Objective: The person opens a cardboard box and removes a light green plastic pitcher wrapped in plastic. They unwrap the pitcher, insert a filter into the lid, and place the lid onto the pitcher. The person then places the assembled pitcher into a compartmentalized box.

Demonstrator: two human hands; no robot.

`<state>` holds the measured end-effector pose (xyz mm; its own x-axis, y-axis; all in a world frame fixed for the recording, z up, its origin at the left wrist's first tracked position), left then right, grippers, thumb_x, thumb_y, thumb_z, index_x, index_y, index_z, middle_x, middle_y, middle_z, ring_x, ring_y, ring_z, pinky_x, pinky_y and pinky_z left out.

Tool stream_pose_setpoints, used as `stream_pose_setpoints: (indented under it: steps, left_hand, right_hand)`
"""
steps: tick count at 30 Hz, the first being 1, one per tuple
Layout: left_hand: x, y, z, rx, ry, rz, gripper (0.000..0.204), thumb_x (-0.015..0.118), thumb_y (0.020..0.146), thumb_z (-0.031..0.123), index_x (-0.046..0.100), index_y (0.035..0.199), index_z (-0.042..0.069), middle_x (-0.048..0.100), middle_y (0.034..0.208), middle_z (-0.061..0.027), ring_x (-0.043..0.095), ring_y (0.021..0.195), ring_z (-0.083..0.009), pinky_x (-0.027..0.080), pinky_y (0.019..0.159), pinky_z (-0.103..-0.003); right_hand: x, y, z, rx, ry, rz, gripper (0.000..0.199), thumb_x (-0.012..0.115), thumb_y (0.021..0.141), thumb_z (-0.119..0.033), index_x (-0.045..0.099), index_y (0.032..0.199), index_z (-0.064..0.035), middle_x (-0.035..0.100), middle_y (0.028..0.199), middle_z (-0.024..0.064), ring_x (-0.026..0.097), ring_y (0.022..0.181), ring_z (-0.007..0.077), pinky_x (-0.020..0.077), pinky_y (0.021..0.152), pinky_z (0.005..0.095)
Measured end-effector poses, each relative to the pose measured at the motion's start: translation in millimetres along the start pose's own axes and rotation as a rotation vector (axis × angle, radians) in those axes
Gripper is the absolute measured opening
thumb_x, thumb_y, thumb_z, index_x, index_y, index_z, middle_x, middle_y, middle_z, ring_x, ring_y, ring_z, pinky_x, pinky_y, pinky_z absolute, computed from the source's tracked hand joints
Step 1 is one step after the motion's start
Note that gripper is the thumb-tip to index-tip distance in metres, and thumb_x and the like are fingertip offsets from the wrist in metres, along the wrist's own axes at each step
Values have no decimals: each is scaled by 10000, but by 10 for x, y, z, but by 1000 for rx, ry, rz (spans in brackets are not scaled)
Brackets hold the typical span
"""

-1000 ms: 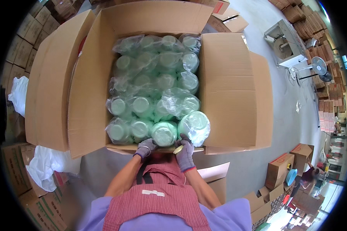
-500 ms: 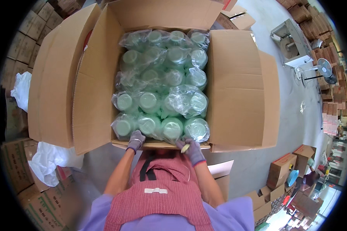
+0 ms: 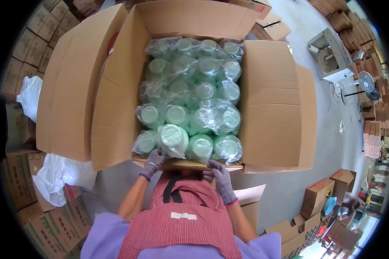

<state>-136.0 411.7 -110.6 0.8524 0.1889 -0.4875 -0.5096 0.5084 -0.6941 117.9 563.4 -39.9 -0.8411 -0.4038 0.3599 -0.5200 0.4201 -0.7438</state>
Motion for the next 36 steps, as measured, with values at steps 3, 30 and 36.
stream_pose_setpoints:
  steps: [3,30,36]
  left_hand:
    - [127,54,-256,38,340,164,445,672,735,412,633,1012,66,626,1064,-155,589,1026,-291,457,876,-423]
    - [624,748,-1048,-237,127,33,767,808,689,259,446,1334,58,544,1283,-180,530,1159,-277,411,1012,-355]
    - [737,509,-1110,-15,-524,518,634,840,606,150,567,1171,60,628,1109,-190,599,1028,-313,468,920,-381]
  right_hand:
    - [227,100,-134,-49,-246,-40,378,432,900,-77,497,1262,11,592,1085,109,627,714,135,531,610,250]
    - [933,2586,311,213,-1074,-254,231,583,812,-227,600,923,-25,558,658,57,507,494,145,404,442,302]
    - [1017,2067,-6,25,-696,-187,427,669,760,-192,517,1116,-10,548,733,21,510,526,111,414,454,236]
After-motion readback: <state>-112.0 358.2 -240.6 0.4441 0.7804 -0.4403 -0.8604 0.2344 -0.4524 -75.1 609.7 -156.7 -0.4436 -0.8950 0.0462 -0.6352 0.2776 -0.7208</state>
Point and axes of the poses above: each hand's wrist, its own y-axis towards the middle knuckle, its own x-axis out of the palm, z = x × y, the point moved 5 cm from there along y, towards the middle knuckle
